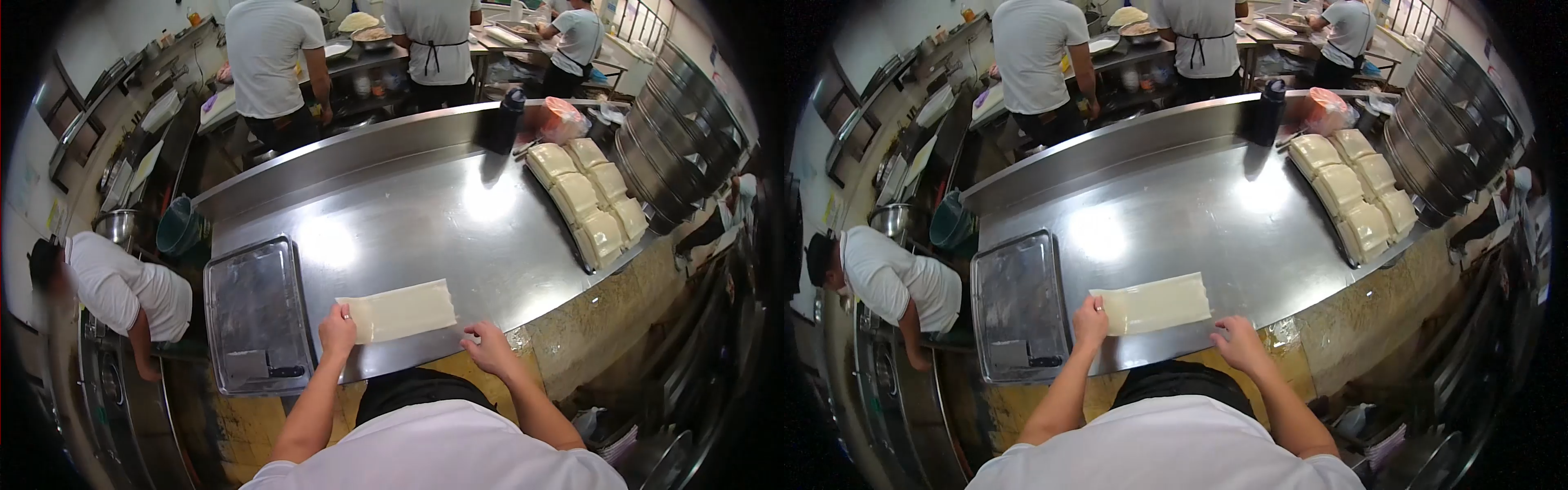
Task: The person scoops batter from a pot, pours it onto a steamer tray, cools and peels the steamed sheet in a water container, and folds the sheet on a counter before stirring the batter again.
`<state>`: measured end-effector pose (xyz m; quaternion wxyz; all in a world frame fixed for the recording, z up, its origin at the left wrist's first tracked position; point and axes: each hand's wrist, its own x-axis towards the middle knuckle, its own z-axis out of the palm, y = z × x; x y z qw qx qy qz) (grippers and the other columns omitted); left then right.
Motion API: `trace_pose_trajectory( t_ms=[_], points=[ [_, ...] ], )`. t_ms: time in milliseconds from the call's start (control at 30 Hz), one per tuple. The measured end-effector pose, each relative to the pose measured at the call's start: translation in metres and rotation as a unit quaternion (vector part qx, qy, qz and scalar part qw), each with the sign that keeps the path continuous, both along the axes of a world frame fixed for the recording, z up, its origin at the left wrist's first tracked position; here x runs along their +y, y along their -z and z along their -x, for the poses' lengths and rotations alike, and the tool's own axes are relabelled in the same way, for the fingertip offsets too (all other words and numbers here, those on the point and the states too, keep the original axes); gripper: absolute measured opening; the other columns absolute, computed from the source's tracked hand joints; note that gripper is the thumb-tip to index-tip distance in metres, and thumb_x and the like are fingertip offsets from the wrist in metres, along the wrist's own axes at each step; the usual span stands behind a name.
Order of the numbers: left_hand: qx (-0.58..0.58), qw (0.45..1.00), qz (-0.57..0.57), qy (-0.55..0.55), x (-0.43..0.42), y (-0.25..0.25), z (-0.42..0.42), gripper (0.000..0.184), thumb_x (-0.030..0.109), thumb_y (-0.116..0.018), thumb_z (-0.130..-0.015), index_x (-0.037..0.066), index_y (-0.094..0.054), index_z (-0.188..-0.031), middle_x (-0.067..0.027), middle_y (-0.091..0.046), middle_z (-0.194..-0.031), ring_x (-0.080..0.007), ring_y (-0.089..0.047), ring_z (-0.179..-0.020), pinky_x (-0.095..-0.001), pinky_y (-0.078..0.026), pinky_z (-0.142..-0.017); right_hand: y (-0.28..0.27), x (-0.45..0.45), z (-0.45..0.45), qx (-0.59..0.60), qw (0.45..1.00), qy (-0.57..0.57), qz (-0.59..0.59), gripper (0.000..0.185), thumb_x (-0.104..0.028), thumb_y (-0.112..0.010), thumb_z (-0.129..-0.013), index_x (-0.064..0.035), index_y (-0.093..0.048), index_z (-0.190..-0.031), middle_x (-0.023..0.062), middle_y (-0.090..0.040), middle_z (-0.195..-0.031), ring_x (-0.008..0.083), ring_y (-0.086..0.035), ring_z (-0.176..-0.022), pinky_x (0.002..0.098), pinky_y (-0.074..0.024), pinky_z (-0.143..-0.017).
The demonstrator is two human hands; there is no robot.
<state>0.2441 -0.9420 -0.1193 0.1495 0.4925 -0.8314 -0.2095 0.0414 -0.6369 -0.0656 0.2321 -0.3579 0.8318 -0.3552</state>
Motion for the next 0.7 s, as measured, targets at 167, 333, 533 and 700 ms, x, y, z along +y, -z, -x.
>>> trace_pose_trajectory(
  t_ms=[167, 333, 533, 700],
  points=[
    [0.015, 0.997, 0.037, 0.058, 0.029, -0.090, 0.034, 0.028, 0.030, -0.054, -0.104, 0.007, -0.065, -0.096, -0.0252, -0.070, -0.079, -0.0504, -0.067, -0.077, -0.0611, -0.050, -0.069, -0.011, 0.033, 0.001, -0.015, 1.000, 0.006, -0.003, 0.031, -0.021, -0.074, -0.090, 0.0010, -0.072, -0.112, 0.0218, -0.072, -0.112, 0.0383, -0.068, -0.105, 0.0451, -0.0540, -0.093],
    [0.051, 0.985, 0.089, 0.138, 0.058, -0.171, 0.068, 0.026, 0.025, -0.057, -0.102, 0.004, -0.063, -0.091, -0.0246, -0.069, -0.074, -0.0486, -0.067, -0.071, -0.0584, -0.051, -0.066, -0.017, 0.051, 0.000, -0.025, 1.000, 0.002, 0.006, 0.031, -0.021, -0.074, -0.090, 0.0002, -0.072, -0.113, 0.0200, -0.073, -0.110, 0.0365, -0.069, -0.105, 0.0436, -0.0549, -0.092],
    [0.087, 0.969, 0.091, 0.212, 0.078, -0.235, 0.100, 0.023, 0.022, -0.060, -0.100, 0.003, -0.065, -0.089, -0.0248, -0.067, -0.073, -0.0478, -0.067, -0.071, -0.0565, -0.052, -0.066, -0.027, 0.053, -0.005, -0.023, 1.000, -0.010, 0.011, 0.032, -0.021, -0.074, -0.089, 0.0010, -0.072, -0.113, 0.0202, -0.073, -0.108, 0.0365, -0.070, -0.103, 0.0430, -0.0554, -0.091],
    [0.090, 0.962, 0.090, 0.240, 0.069, -0.257, 0.097, 0.022, 0.023, -0.060, -0.100, 0.003, -0.064, -0.090, -0.0242, -0.069, -0.073, -0.0468, -0.068, -0.069, -0.0555, -0.055, -0.067, -0.041, 0.036, -0.015, -0.033, 0.999, -0.010, 0.006, 0.034, -0.021, -0.075, -0.090, 0.0016, -0.071, -0.115, 0.0218, -0.073, -0.109, 0.0344, -0.072, -0.102, 0.0419, -0.0563, -0.090]
  ],
)
